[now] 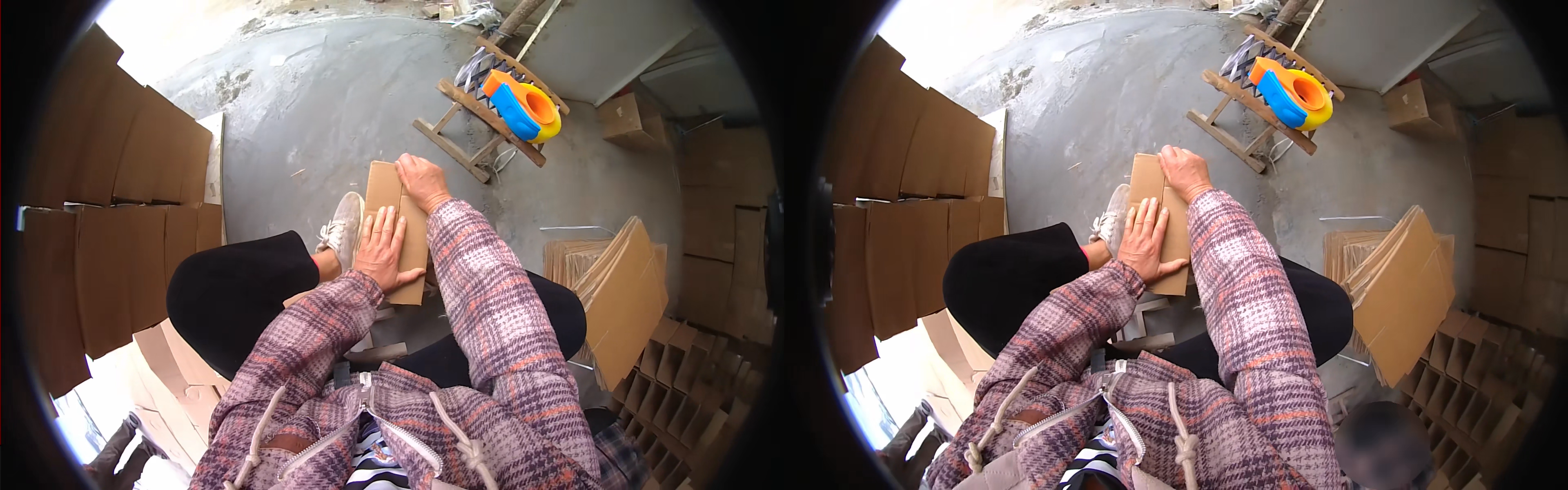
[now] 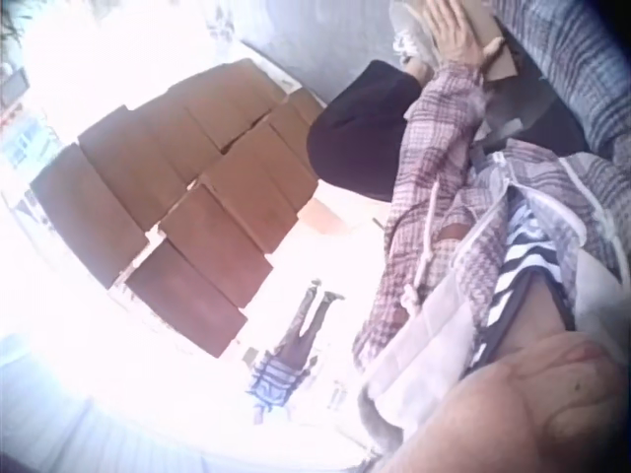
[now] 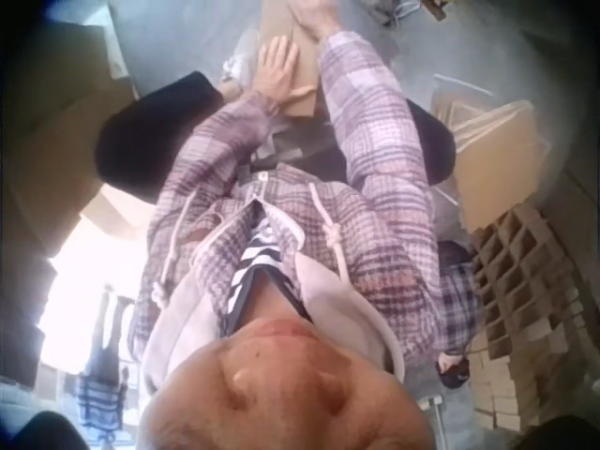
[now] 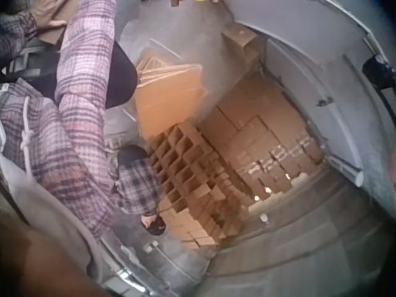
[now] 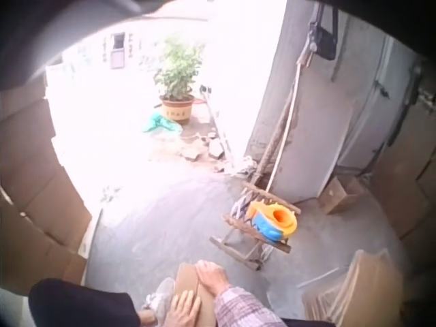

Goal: Assembling and taping cardboard boxes for packaging.

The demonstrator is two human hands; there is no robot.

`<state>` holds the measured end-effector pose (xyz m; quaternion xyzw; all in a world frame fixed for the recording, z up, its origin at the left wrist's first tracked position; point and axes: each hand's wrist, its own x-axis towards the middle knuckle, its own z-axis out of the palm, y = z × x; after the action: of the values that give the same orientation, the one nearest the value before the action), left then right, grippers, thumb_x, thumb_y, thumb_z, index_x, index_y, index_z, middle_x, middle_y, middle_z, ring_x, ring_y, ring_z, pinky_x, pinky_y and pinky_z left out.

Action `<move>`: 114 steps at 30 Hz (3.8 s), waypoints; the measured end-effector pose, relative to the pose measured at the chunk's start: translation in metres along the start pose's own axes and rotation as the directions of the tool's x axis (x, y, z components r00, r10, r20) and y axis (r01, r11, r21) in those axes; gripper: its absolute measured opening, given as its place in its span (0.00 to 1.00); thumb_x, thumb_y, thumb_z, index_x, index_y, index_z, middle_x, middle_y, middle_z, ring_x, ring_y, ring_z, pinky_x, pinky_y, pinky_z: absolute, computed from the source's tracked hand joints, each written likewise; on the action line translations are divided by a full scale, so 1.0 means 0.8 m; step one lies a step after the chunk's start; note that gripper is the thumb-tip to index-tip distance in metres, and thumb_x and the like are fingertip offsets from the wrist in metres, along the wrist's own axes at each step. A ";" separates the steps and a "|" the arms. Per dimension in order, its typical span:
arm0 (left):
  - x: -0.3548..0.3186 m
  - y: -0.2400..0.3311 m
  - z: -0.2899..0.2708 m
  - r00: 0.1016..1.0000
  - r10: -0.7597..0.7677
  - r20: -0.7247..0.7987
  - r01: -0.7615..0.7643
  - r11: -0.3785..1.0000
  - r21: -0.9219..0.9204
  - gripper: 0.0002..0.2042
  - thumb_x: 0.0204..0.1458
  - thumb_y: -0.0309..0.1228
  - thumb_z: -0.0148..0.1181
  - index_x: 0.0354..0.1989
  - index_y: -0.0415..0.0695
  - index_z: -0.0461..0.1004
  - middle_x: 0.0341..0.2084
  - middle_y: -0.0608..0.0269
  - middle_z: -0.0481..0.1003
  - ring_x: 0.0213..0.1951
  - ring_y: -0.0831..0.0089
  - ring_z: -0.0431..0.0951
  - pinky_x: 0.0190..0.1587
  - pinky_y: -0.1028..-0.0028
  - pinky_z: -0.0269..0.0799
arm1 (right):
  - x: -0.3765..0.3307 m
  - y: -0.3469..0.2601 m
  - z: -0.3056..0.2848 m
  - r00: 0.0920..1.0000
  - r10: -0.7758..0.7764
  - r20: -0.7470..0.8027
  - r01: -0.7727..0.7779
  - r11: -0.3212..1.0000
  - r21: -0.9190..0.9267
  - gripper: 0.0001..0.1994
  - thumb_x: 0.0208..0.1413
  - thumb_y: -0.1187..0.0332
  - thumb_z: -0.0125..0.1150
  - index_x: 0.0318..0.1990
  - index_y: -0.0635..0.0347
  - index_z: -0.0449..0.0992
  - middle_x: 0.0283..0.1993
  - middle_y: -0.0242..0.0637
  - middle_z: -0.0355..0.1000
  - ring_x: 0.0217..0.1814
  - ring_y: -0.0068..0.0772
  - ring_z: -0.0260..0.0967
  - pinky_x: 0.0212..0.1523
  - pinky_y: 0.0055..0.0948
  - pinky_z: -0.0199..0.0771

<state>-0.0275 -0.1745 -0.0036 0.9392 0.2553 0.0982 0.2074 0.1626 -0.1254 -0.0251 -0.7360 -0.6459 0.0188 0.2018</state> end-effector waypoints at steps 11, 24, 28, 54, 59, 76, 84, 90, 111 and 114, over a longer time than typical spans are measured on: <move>-0.011 0.001 0.011 1.000 -0.022 0.018 0.022 1.000 -0.008 0.48 0.41 0.64 0.51 0.62 0.34 0.53 0.63 0.39 0.48 0.67 0.49 0.43 0.66 0.52 0.34 | 0.069 0.185 -0.203 0.845 0.530 0.076 -0.439 0.768 -0.466 0.33 0.42 0.42 0.61 0.43 0.66 0.70 0.42 0.51 0.73 0.47 0.47 0.71 0.49 0.42 0.67; -0.002 -0.007 -0.003 0.999 -0.034 0.024 0.034 0.999 -0.006 0.48 0.41 0.65 0.50 0.61 0.34 0.55 0.62 0.41 0.51 0.66 0.51 0.47 0.66 0.54 0.37 | 0.057 0.013 -0.220 0.593 0.065 0.802 -0.711 0.510 0.484 0.32 0.45 0.46 0.63 0.49 0.66 0.70 0.42 0.34 0.71 0.42 0.21 0.67 0.46 0.20 0.65; 0.001 -0.001 0.001 0.999 -0.042 0.033 0.041 0.999 0.012 0.48 0.42 0.65 0.48 0.62 0.35 0.54 0.63 0.44 0.51 0.67 0.54 0.45 0.67 0.55 0.35 | 0.049 0.000 -0.189 0.517 0.016 0.856 -0.740 0.511 0.438 0.33 0.45 0.46 0.63 0.50 0.66 0.70 0.43 0.35 0.71 0.43 0.22 0.66 0.47 0.21 0.65; -0.002 -0.014 0.001 0.994 -0.010 -0.106 0.014 0.999 0.039 0.34 0.47 0.55 0.51 0.56 0.40 0.62 0.57 0.50 0.60 0.62 0.60 0.57 0.59 0.45 0.48 | 0.066 -0.021 -0.149 0.461 0.077 0.884 -0.562 0.796 0.224 0.32 0.40 0.43 0.65 0.40 0.67 0.74 0.34 0.37 0.73 0.35 0.24 0.69 0.38 0.24 0.68; 0.050 -0.079 -0.019 0.595 -0.758 -0.266 0.237 0.482 -0.843 0.17 0.58 0.41 0.46 0.45 0.40 0.69 0.39 0.61 0.72 0.40 0.70 0.73 0.43 0.67 0.70 | 0.072 -0.023 -0.158 0.440 0.071 0.895 -0.581 0.783 0.224 0.33 0.38 0.41 0.65 0.38 0.67 0.76 0.34 0.38 0.73 0.34 0.26 0.70 0.36 0.25 0.68; 0.090 -0.131 -0.014 0.807 -0.411 0.424 0.250 -0.412 -0.876 0.09 0.55 0.36 0.56 0.38 0.46 0.72 0.32 0.69 0.74 0.34 0.79 0.75 0.37 0.76 0.75 | 0.074 -0.034 -0.162 0.437 0.059 0.897 -0.577 0.784 0.229 0.29 0.43 0.46 0.65 0.40 0.66 0.73 0.32 0.36 0.73 0.33 0.22 0.69 0.35 0.21 0.69; 0.088 -0.133 -0.007 0.770 -0.521 0.367 0.201 -0.347 -0.916 0.07 0.55 0.35 0.56 0.34 0.45 0.72 0.27 0.71 0.73 0.28 0.82 0.74 0.29 0.80 0.73 | 0.080 -0.034 -0.157 0.410 0.065 0.910 -0.575 0.793 0.202 0.31 0.43 0.43 0.64 0.41 0.67 0.73 0.33 0.37 0.72 0.34 0.23 0.68 0.37 0.22 0.69; 0.086 -0.128 0.001 0.728 -0.572 0.378 0.188 -0.364 -0.912 0.08 0.54 0.37 0.58 0.30 0.46 0.73 0.22 0.72 0.73 0.22 0.84 0.69 0.25 0.81 0.68 | 0.080 -0.037 -0.160 0.395 0.088 0.914 -0.605 0.774 0.187 0.33 0.43 0.43 0.64 0.43 0.68 0.73 0.36 0.38 0.73 0.37 0.24 0.68 0.40 0.22 0.68; 0.091 -0.124 0.068 0.588 -0.779 0.218 0.186 -0.132 -0.974 0.09 0.53 0.33 0.58 0.27 0.40 0.73 0.18 0.69 0.72 0.21 0.84 0.68 0.24 0.80 0.66 | 0.075 -0.023 -0.178 0.289 0.120 0.950 -0.599 0.796 0.082 0.32 0.45 0.43 0.63 0.43 0.68 0.73 0.37 0.38 0.73 0.38 0.24 0.69 0.41 0.23 0.68; 0.093 -0.114 0.080 0.547 -0.837 0.038 0.187 0.078 -0.979 0.09 0.52 0.33 0.59 0.27 0.40 0.74 0.20 0.65 0.73 0.22 0.80 0.70 0.28 0.76 0.67 | 0.075 -0.021 -0.177 0.281 0.118 0.953 -0.607 0.791 0.081 0.32 0.44 0.44 0.63 0.43 0.68 0.73 0.37 0.38 0.73 0.38 0.24 0.69 0.40 0.22 0.68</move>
<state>0.0144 -0.0863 -0.0951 0.3923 0.5327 0.4022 0.6329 0.1978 -0.1052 0.1243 -0.6629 -0.4303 0.6113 -0.0422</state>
